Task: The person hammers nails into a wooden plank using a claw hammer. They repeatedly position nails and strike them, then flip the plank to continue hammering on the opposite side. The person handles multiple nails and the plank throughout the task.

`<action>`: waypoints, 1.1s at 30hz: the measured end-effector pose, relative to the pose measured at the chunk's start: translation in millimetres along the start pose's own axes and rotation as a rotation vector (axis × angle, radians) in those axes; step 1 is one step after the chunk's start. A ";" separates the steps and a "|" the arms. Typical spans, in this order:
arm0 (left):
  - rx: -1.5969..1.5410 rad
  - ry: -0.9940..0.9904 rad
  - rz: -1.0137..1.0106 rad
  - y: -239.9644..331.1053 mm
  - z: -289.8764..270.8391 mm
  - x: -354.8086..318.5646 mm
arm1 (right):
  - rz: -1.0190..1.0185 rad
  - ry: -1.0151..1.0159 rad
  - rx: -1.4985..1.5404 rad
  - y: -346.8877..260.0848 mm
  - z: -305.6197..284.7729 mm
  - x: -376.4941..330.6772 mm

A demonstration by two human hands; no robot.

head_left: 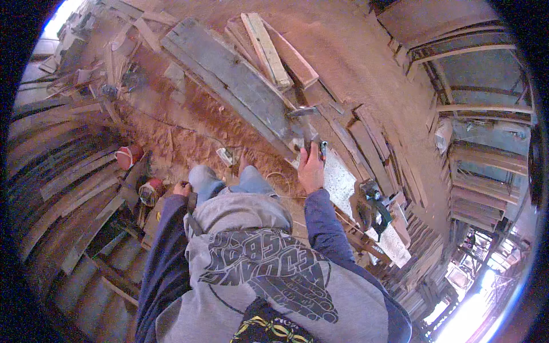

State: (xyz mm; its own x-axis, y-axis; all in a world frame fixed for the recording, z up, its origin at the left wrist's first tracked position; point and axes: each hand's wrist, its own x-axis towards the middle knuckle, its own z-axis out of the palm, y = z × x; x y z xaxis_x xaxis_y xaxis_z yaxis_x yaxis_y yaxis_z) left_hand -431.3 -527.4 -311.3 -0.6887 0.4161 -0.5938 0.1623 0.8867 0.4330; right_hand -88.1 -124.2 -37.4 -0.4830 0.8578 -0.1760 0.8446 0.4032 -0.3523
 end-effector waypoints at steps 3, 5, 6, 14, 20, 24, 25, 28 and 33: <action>0.055 0.057 0.033 9.1 7.8 10.5 | 0.113 0.179 0.237 7.0 -8.3 2.9; 0.126 0.041 0.018 13.4 6.2 11.5 | 0.069 0.288 0.301 9.2 -12.0 0.3; 0.155 0.021 0.007 15.4 5.2 7.5 | 0.105 0.322 0.372 9.4 -12.2 -1.0; 0.044 0.041 0.041 59.4 -9.8 -17.4 | 0.110 0.198 0.265 20.1 -19.9 1.0; 0.096 -0.028 0.056 65.1 -9.4 -17.1 | 0.146 0.082 0.235 22.2 -30.6 -1.8; 0.145 -0.027 0.034 67.8 -7.9 -19.3 | 0.147 0.248 0.186 24.0 -29.7 2.5; 0.170 -0.038 -0.029 70.2 -7.0 -18.8 | 0.090 0.268 0.243 26.2 -29.2 2.2; 0.254 0.020 -0.104 74.0 -7.1 -20.0 | -0.079 0.416 0.160 32.3 -23.0 3.7; 0.115 -0.006 -0.031 80.1 -10.1 -26.6 | 0.119 0.119 0.284 51.4 -24.4 -8.8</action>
State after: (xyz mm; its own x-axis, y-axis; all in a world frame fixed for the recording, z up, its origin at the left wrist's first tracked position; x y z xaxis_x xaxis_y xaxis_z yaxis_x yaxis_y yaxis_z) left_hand -407.1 -469.5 -254.0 -0.6905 0.3886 -0.6101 0.2209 0.9164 0.3338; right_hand -34.7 -103.2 -31.5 -0.3405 0.9315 -0.1282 0.7870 0.2077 -0.5809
